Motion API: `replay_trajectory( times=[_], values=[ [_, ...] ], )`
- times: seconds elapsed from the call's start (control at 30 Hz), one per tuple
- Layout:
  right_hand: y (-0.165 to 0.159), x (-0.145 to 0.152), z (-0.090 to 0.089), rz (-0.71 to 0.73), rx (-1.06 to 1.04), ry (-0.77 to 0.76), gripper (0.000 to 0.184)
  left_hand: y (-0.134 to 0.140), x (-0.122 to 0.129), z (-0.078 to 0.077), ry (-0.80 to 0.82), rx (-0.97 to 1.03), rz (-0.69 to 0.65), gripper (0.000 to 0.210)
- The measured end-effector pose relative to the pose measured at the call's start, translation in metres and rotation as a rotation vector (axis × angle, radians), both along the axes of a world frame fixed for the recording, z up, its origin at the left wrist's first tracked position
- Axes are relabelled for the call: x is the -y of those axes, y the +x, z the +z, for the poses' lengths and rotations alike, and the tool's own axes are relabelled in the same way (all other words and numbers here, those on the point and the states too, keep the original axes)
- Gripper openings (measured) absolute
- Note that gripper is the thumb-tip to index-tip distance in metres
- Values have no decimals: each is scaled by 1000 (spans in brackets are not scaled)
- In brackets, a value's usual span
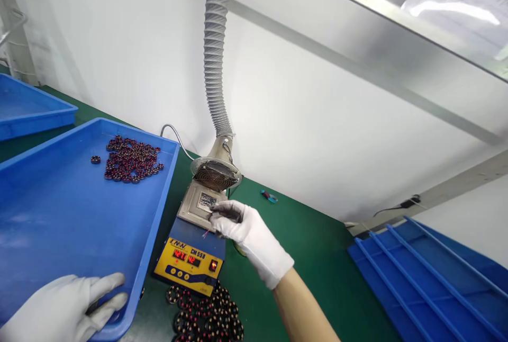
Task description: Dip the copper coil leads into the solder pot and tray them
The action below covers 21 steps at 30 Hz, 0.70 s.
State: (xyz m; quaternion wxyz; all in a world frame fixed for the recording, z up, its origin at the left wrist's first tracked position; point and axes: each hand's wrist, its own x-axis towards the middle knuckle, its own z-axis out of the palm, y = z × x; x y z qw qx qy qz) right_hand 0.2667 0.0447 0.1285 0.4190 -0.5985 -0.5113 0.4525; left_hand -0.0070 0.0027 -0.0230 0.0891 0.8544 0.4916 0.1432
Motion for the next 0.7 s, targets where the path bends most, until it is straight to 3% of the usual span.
replay_trajectory(
  times=[0.1, 0.23, 0.4, 0.53, 0.63, 0.7],
  values=[
    [-14, 12, -9, 49, -232, -68, 35, 3, 2, 16, -40, -67, -31, 26],
    [-50, 18, -30, 39, -440, -70, 44, 3, 4, 33, -111, 2, -50, 24],
    [-127, 0, -81, 195, -117, 15, 44, 0, 5, 44, -132, 72, -78, 23],
    [-177, -30, -126, 324, 201, 0, 23, -2, 5, 42, -118, 63, -33, 23],
    [-195, -56, -142, 356, 355, -4, 10, -2, 5, 41, -91, 45, -24, 25],
    [-198, -70, -140, 332, 370, 41, 13, -3, 5, 42, -63, 34, -30, 26]
  ],
)
